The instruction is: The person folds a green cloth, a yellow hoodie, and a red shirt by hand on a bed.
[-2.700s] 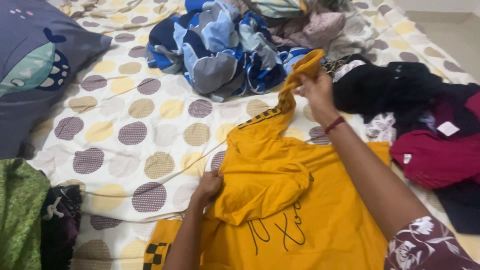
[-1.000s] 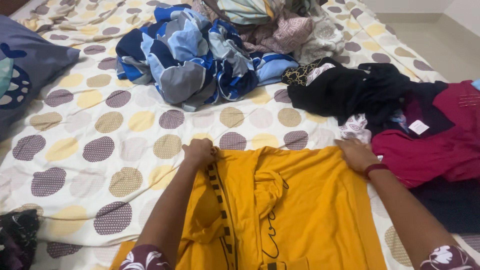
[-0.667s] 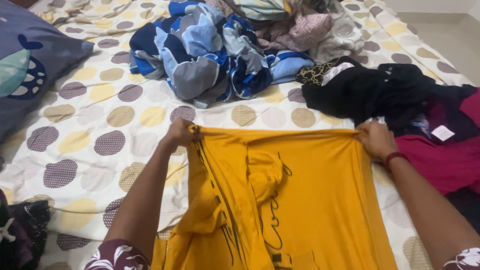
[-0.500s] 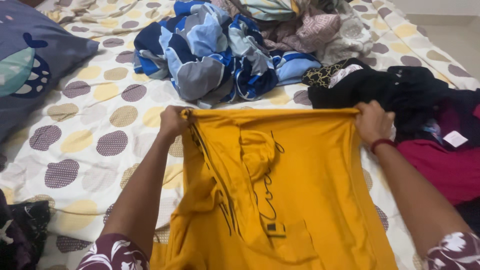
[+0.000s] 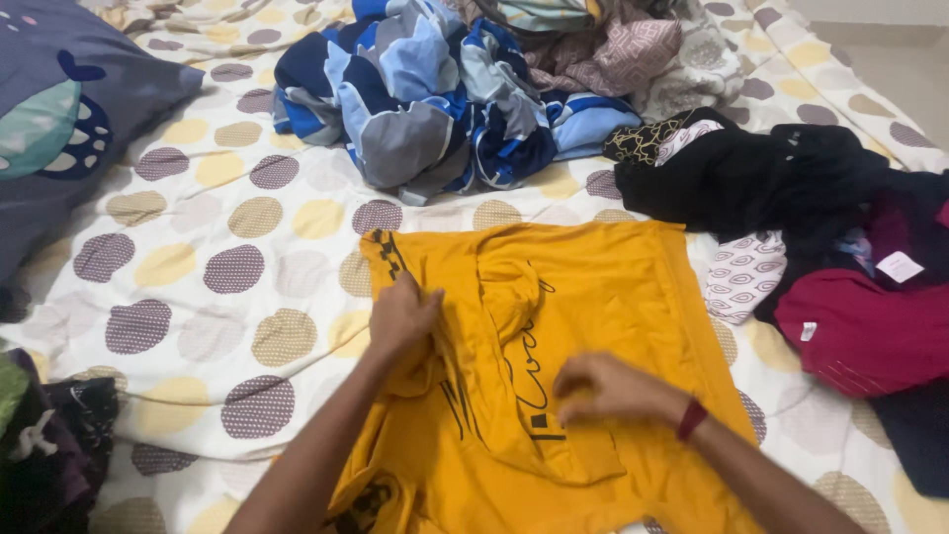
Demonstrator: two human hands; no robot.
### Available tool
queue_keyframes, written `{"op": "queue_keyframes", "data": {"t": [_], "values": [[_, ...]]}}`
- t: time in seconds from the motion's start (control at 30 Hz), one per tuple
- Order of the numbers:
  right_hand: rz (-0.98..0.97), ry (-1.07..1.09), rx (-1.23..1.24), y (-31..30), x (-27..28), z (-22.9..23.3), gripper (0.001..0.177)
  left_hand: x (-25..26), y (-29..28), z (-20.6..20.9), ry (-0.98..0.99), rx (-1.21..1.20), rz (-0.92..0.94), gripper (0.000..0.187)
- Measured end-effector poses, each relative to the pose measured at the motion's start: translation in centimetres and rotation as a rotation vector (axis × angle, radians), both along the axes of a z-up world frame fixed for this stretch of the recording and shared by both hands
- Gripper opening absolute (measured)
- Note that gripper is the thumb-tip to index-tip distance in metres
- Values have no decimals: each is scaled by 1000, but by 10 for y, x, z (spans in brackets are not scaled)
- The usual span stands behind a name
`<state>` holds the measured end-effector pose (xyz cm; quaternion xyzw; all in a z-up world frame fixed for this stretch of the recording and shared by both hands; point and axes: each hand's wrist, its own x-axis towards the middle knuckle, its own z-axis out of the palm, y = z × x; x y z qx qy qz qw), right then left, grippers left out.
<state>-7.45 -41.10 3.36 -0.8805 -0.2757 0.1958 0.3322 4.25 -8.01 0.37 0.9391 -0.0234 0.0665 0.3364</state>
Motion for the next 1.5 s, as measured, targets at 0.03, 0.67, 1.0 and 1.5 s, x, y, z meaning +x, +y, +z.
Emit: {"op": "queue_keyframes", "data": {"t": [0.03,0.67,1.0,1.5], "values": [[125,-125,-31,4,-16,0,48,-11,-2,2,15,-12,7,46],[-387,1250,949,95,-165,10,21,-104,-14,-36,186,-115,-194,85],[-688,770,466,103,-184,4,64,-122,-13,6,313,-585,73,21],[-684,299,550,137,-105,-15,40,-117,-9,13,286,-613,30,22]]}}
